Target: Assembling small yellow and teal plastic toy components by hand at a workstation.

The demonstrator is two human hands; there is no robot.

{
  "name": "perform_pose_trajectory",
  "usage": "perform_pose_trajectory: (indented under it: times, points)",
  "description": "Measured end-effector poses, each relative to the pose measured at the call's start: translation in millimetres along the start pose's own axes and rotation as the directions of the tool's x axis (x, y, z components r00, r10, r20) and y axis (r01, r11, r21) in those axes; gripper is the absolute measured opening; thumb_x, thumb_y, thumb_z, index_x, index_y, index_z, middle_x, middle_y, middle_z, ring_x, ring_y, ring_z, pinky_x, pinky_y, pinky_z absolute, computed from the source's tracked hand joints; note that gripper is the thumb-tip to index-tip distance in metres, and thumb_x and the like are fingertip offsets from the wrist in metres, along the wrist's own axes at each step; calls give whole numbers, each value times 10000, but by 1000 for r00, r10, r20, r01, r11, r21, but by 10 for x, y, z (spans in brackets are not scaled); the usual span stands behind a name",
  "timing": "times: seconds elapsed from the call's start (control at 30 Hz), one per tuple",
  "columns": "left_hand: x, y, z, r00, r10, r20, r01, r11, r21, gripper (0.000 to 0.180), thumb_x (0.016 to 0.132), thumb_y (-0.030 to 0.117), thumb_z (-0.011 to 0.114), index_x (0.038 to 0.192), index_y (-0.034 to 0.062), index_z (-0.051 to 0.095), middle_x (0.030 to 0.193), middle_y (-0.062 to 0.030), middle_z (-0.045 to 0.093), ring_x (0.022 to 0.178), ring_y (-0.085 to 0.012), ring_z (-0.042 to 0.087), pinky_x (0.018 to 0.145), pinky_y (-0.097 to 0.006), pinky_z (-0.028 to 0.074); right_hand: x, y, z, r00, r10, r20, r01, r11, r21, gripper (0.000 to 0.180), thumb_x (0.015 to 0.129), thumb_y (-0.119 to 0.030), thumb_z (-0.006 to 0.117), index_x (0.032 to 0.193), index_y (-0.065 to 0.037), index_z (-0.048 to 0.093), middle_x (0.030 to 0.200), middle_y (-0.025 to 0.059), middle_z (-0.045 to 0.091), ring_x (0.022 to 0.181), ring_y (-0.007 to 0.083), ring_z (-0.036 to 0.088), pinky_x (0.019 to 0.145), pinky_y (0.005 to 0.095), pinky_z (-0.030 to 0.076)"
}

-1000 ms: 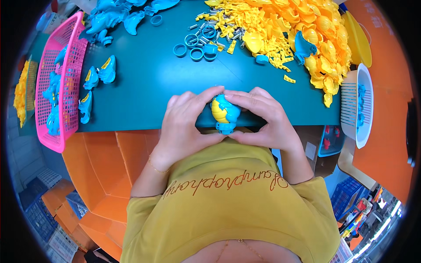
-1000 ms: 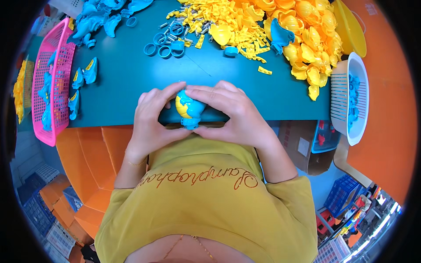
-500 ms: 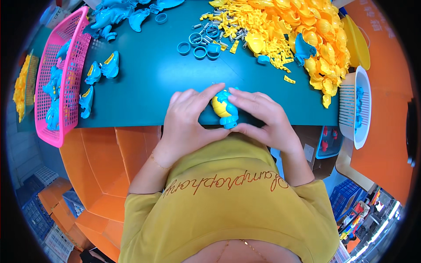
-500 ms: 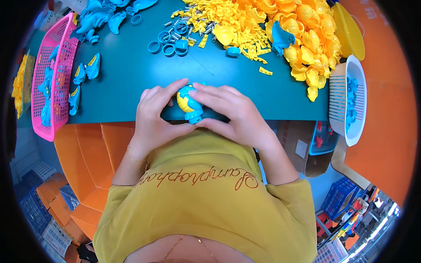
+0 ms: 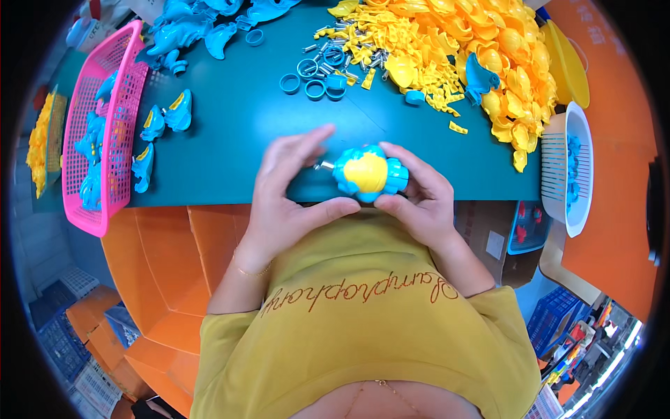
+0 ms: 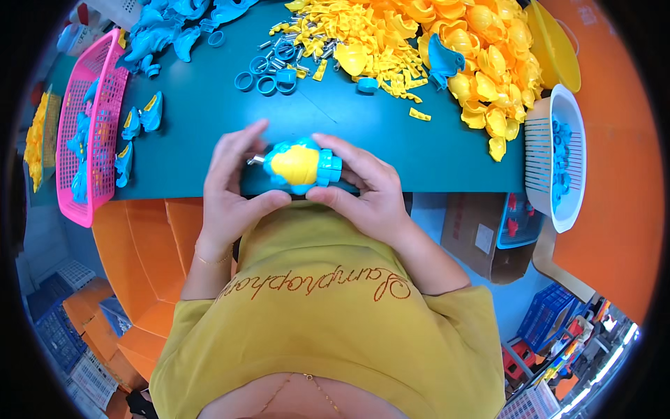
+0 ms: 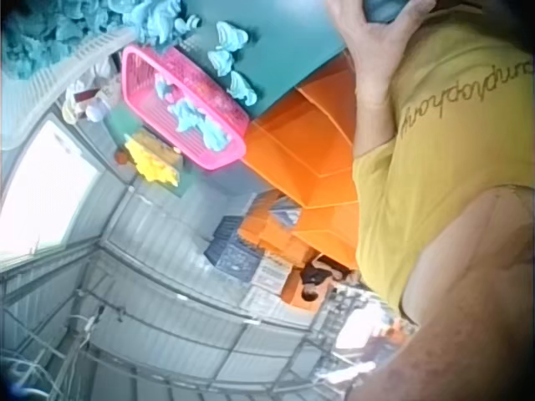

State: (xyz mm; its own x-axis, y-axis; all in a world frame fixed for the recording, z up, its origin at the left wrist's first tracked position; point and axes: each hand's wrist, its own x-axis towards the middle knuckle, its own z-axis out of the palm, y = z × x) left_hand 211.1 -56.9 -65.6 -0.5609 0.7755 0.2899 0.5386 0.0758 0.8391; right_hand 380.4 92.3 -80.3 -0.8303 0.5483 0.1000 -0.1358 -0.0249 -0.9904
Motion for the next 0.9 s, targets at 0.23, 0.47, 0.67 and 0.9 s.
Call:
perform_pose_trajectory:
  times: [0.23,0.47,0.67,0.9]
  points:
    - [-83,14,55,964,-162,212,256,785,-564,672,766,43,918,1393,75,681,1216,-102,741,1143,-190,701,1000,-358,584,52,0,-144,983,38,181,-59,992,115,659,859,31,831,1468,-23,584,1429,142,616,1306,230,621,1110,386,525]
    - [64,59,-31,986,3,165,11,997,-81,615,694,-8,916,1280,64,743,1175,-108,742,974,-193,698,846,-309,585,204,-141,-65,948,-185,258,262,916,-305,570,851,-13,828,1397,-45,665,1444,190,632,1322,301,626,1096,383,492]
    - [71,16,-9,983,51,179,-31,993,-113,430,775,-20,862,1192,24,766,1165,-103,781,818,-188,672,752,-304,578,216,17,-16,961,-198,193,241,941,-239,410,894,-20,794,1296,-18,716,1362,190,683,1252,306,667,1037,386,529]
    - [19,-138,87,979,197,51,-185,966,-182,366,780,60,908,1120,36,776,1081,-111,791,831,-209,724,696,-323,584,203,-34,21,972,-175,158,201,965,-167,336,903,3,777,1236,-7,735,1294,180,702,1223,308,672,1022,389,541]
